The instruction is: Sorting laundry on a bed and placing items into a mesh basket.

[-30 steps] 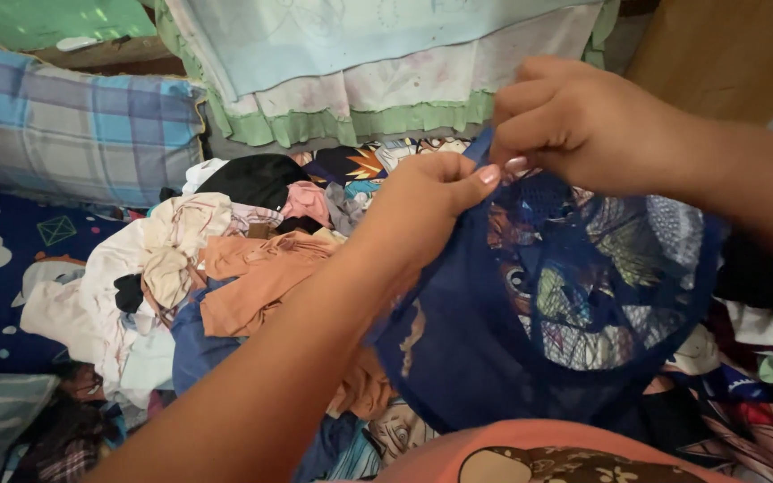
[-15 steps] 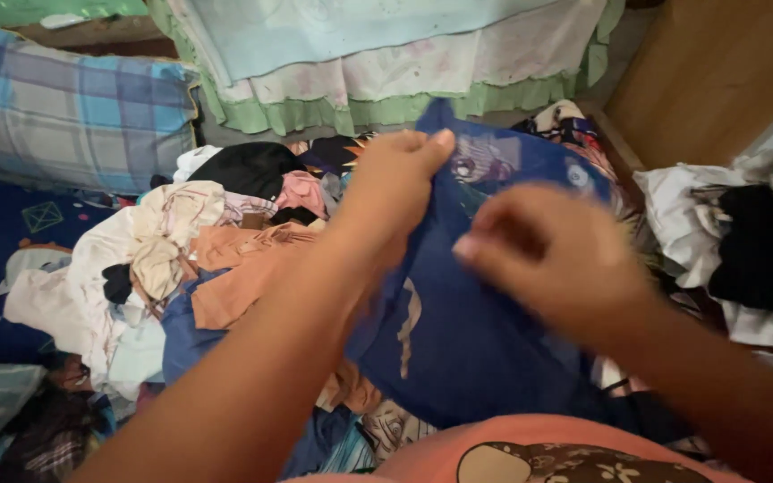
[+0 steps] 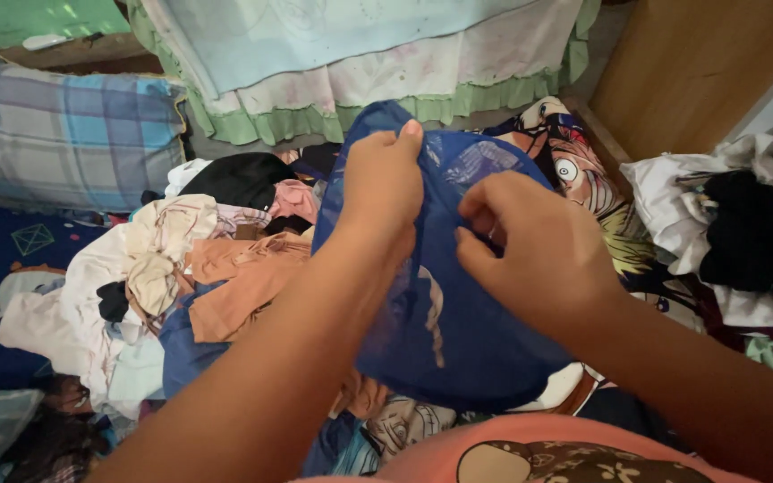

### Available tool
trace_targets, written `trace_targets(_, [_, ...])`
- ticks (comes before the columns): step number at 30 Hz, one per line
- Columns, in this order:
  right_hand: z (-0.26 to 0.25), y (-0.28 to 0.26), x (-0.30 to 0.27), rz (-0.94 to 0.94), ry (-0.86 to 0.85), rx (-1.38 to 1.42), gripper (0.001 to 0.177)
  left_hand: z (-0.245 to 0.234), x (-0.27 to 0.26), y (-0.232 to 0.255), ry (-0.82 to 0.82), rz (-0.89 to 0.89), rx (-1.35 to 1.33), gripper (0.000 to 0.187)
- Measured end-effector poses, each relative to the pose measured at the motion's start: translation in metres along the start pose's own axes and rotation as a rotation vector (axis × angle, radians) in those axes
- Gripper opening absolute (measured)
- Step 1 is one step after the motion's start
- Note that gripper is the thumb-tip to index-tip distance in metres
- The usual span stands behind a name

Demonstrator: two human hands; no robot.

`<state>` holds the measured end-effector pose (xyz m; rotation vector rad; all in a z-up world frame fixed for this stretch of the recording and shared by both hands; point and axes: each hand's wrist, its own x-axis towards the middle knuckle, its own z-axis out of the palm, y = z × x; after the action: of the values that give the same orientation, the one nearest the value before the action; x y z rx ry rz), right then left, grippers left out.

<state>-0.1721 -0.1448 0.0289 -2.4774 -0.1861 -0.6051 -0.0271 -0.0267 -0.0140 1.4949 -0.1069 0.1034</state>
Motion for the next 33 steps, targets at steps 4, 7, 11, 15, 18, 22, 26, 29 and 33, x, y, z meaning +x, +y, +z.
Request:
trace_targets(4, [0.003, -0.003, -0.001, -0.075, 0.037, -0.032, 0.027, -0.002, -0.011, 0.012, 0.03, -0.037, 0.093, 0.038])
trace_targets(7, [0.005, -0.007, 0.002, -0.103, 0.061, -0.04, 0.035, 0.001, -0.017, 0.015, 0.038, 0.003, 0.136, 0.041])
trace_targets(11, [0.011, -0.005, 0.006, -0.098, 0.083, -0.02, 0.036, 0.001, -0.02, 0.015, -0.014, -0.009, -0.039, 0.038])
trace_targets(15, [0.014, 0.001, 0.003, -0.122, 0.082, -0.018, 0.032, 0.0, -0.026, 0.014, -0.007, 0.011, -0.021, 0.038])
trace_targets(18, [0.011, -0.007, 0.003, -0.063, 0.037, -0.009, 0.035, 0.002, -0.028, 0.007, 0.001, 0.04, -0.024, 0.037])
trace_targets(22, [0.007, -0.022, 0.008, 0.044, 0.012, 0.013, 0.042, 0.005, -0.04, 0.02, -0.029, -0.013, -0.174, 0.023])
trace_targets(26, [0.015, -0.011, 0.008, 0.068, 0.013, 0.014, 0.037, 0.006, -0.048, 0.016, -0.034, -0.076, -0.158, 0.027])
trace_targets(29, [0.018, 0.0, 0.004, 0.011, 0.049, 0.098, 0.031, 0.006, -0.049, 0.009, -0.039, 0.002, -0.114, 0.034])
trace_targets(33, [0.02, 0.008, 0.0, 0.058, 0.053, 0.39, 0.027, 0.008, -0.054, 0.017, -0.037, 0.011, -0.118, 0.032])
